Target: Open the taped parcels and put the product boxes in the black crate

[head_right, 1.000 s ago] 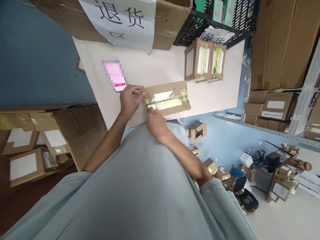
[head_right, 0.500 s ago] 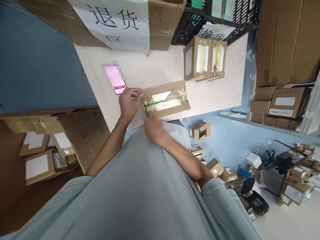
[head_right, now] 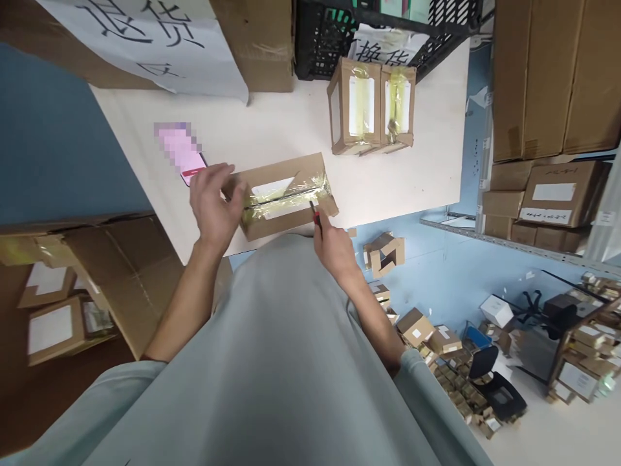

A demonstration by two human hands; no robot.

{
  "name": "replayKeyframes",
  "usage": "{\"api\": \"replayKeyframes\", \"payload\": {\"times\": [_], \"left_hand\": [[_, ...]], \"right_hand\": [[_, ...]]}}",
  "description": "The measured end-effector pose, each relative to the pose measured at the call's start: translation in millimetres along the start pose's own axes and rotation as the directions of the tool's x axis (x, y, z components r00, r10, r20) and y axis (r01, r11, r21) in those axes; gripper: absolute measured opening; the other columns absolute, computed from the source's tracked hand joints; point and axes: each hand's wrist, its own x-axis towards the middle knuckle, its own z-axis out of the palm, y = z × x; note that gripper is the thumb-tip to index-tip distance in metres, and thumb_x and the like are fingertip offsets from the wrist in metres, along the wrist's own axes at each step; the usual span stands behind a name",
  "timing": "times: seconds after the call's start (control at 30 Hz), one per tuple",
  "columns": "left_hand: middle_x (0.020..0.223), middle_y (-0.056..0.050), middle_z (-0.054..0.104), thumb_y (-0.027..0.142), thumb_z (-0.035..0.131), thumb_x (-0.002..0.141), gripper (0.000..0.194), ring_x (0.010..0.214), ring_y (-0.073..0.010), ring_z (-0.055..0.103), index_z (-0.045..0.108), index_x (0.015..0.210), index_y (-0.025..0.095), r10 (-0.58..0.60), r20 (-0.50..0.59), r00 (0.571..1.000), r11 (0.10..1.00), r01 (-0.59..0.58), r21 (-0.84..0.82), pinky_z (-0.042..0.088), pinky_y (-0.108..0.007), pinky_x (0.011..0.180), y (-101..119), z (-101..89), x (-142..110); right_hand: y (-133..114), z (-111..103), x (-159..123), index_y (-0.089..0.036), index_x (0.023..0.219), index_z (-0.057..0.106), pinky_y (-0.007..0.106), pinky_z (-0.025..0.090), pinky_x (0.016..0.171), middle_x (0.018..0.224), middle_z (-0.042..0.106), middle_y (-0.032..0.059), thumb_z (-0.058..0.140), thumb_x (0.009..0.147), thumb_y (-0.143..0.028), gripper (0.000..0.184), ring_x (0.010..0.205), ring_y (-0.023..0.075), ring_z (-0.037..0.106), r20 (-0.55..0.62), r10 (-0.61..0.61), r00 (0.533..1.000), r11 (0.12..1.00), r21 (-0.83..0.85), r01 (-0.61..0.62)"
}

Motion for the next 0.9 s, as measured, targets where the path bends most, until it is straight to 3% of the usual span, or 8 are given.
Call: {"api": "replayKeyframes", "payload": {"times": [0.17, 0.27, 0.47, 0.73, 0.9], "left_hand": [[0.171, -0.010, 0.066, 0.062, 0.063, 0.113, 0.051, 0.174, -0.0414, 0.044, 0.073, 0.153, 0.031, 0.197, 0.248, 0.949, 0.976, -0.215, 0.047, 0.027, -0.073, 0.147, 57.9, 71.1, 3.8], [0.179, -0.010, 0.059, 0.063, 0.063, 0.112, 0.056, 0.179, -0.0406, 0.036, 0.071, 0.158, 0.031, 0.223, 0.296, 0.929, 0.962, -0.258, 0.086, 0.017, -0.072, 0.150, 70.6, 100.7, 12.7], [0.186, -0.012, 0.051, 0.057, 0.062, 0.115, 0.055, 0.181, -0.0392, 0.032, 0.066, 0.164, 0.031, 0.251, 0.319, 0.914, 0.932, -0.318, 0.175, 0.014, -0.072, 0.150, 60.1, 104.0, 12.2], [0.187, -0.015, 0.048, 0.054, 0.055, 0.118, 0.054, 0.182, -0.0393, 0.029, 0.063, 0.166, 0.029, 0.256, 0.298, 0.920, 0.916, -0.329, 0.231, 0.014, -0.075, 0.149, 53.3, 111.9, 4.0], [0.188, -0.016, 0.046, 0.057, 0.054, 0.119, 0.055, 0.183, -0.0396, 0.027, 0.063, 0.165, 0.028, 0.250, 0.305, 0.919, 0.921, -0.323, 0.217, 0.011, -0.075, 0.149, 53.4, 112.5, 3.7]], "right_hand": [[49.9, -5.3, 26.7, -0.014, 0.184, 0.041, 0.053, 0.060, 0.104, 0.128, 0.087, 0.0209, 0.038, 0.120, -0.032, 0.067, 0.113, 0.0441, 0.082, -0.053, -0.002, 0.999, 0.999, 0.053, 0.005], [57.3, -12.1, 46.3, -0.014, 0.185, 0.038, 0.052, 0.061, 0.102, 0.129, 0.087, 0.0209, 0.037, 0.122, -0.034, 0.067, 0.114, 0.0429, 0.082, -0.041, -0.056, 0.998, 0.996, 0.067, 0.059], [40.9, -32.3, 70.9, -0.013, 0.189, 0.028, 0.050, 0.062, 0.105, 0.133, 0.085, 0.0229, 0.030, 0.125, -0.030, 0.066, 0.121, 0.0402, 0.081, 0.059, -0.056, 0.997, 0.996, -0.068, 0.060], [23.0, -33.1, 70.8, -0.012, 0.191, 0.017, 0.044, 0.062, 0.108, 0.137, 0.082, 0.0245, 0.029, 0.126, -0.028, 0.067, 0.126, 0.0333, 0.080, 0.075, 0.003, 0.997, 0.983, -0.181, 0.010], [17.0, -43.0, 70.4, -0.011, 0.190, 0.019, 0.043, 0.063, 0.109, 0.140, 0.081, 0.0256, 0.033, 0.124, -0.022, 0.068, 0.130, 0.0329, 0.080, 0.085, 0.018, 0.996, 0.981, -0.193, -0.001]]}}
